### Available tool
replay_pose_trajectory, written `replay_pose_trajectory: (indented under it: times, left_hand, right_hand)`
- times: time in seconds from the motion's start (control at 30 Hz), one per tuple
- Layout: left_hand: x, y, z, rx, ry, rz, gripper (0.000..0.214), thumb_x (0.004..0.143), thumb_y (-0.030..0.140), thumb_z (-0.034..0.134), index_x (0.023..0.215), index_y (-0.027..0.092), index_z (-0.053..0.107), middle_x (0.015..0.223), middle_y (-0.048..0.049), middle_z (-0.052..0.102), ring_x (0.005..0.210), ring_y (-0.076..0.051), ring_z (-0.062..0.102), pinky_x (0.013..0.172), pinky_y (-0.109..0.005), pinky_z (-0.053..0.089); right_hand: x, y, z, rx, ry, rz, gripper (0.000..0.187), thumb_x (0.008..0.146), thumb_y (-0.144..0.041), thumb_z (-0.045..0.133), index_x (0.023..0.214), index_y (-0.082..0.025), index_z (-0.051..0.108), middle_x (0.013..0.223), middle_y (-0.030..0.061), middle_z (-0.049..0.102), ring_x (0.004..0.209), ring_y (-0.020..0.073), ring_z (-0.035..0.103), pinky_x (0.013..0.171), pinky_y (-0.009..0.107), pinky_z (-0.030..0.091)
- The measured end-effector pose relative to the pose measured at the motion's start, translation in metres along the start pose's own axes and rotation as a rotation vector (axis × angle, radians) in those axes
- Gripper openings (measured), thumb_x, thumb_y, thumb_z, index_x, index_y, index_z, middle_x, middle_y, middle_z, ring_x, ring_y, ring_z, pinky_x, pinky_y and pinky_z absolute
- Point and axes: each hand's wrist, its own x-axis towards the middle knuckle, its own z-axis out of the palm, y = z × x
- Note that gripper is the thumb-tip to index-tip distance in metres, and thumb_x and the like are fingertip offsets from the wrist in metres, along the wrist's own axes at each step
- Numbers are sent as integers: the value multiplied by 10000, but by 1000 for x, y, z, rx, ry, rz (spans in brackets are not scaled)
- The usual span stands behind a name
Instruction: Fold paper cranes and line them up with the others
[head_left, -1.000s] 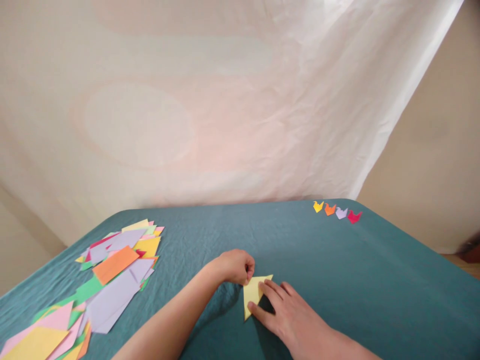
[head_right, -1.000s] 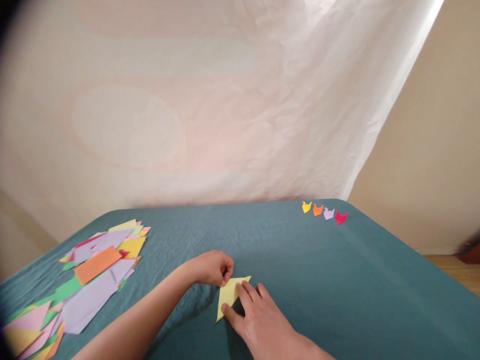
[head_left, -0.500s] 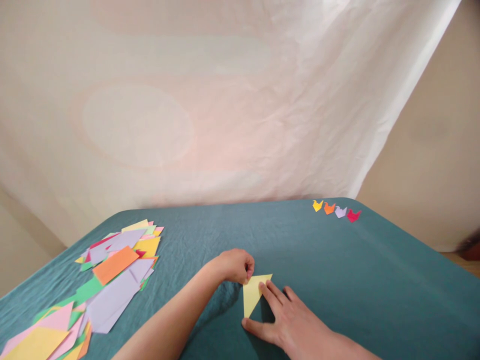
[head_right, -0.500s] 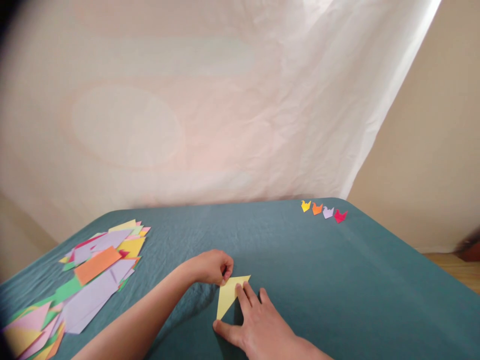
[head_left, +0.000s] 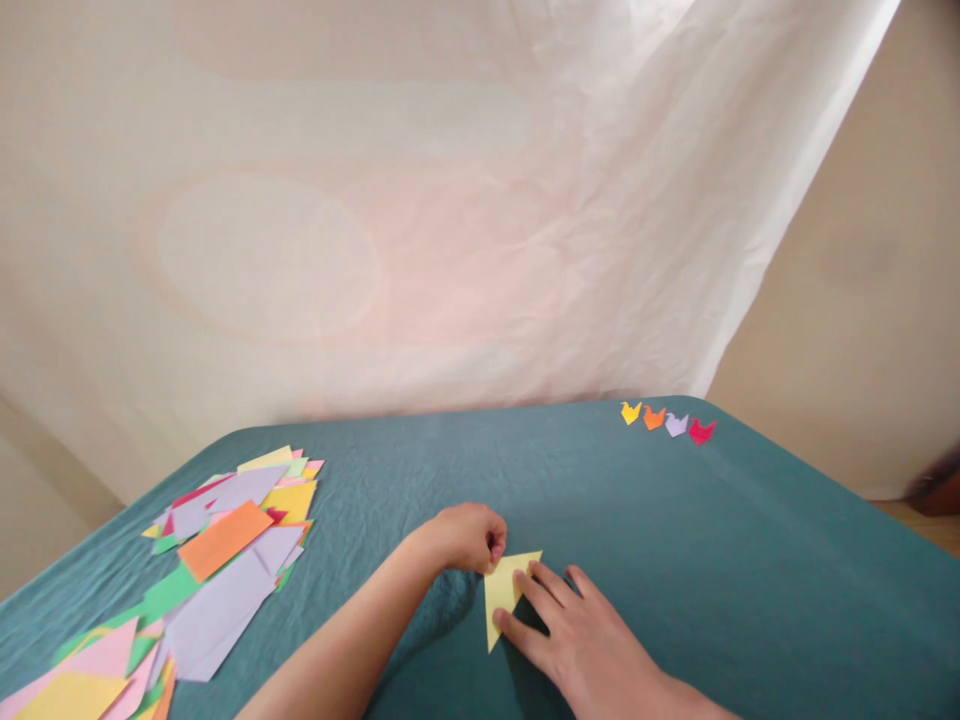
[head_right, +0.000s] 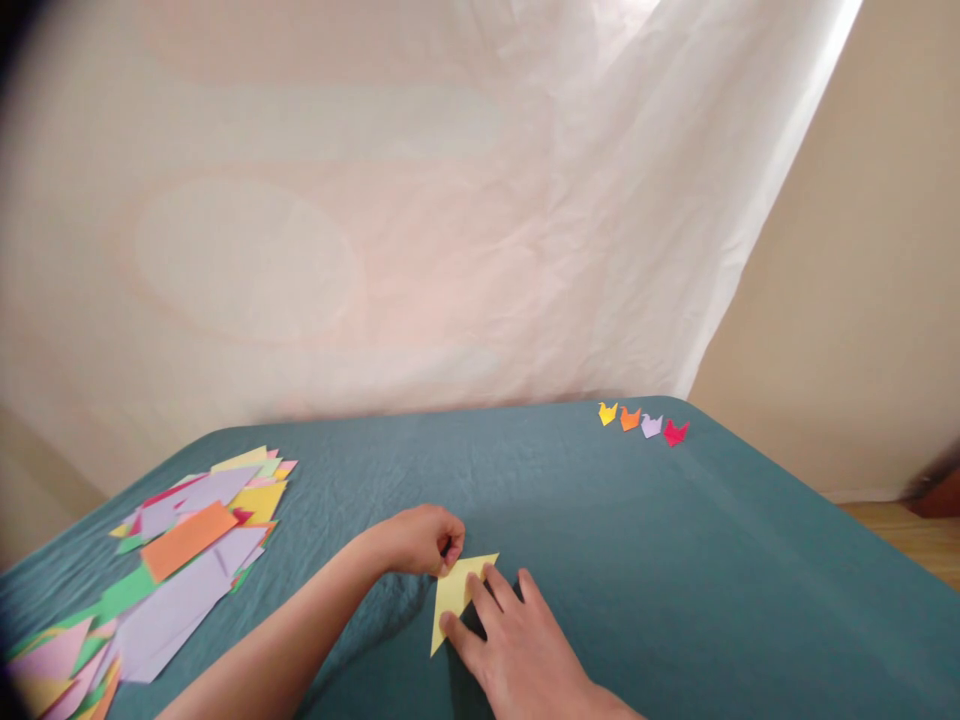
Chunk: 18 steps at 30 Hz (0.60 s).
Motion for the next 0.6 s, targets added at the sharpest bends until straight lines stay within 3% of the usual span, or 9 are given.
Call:
replay_pose_trajectory:
  times: [0.13,0.27,0.6]
  left_hand:
    - [-2,1,-1,8,9,8,191,607,147,592,766,227,661,747,32,677,653,-128,578,510,-190,348]
    - [-3,2,-1,12,20,7,184,615,142,585,763,219,662,743,28,680,650,-128,581,510,-191,347]
    - [-1,0,0,-8,12,27,183,597,124,590,737,223,654,706,38,662,620,-123,568,486,-189,334]
  right_hand:
    - [2,3,1,16,39,54,327,887,-277,493,1210,-235,522,1153,87,600,1129,298,483,887,483,384]
    - [5,8,1,25,49,87,251,898,-271,508,1138,-232,569,1025,54,629,1040,257,512,824,421,392]
    - [7,25,-11,3,-64,263,256,888,-203,529,1123,-256,617,1089,71,621,1114,283,474,849,412,373]
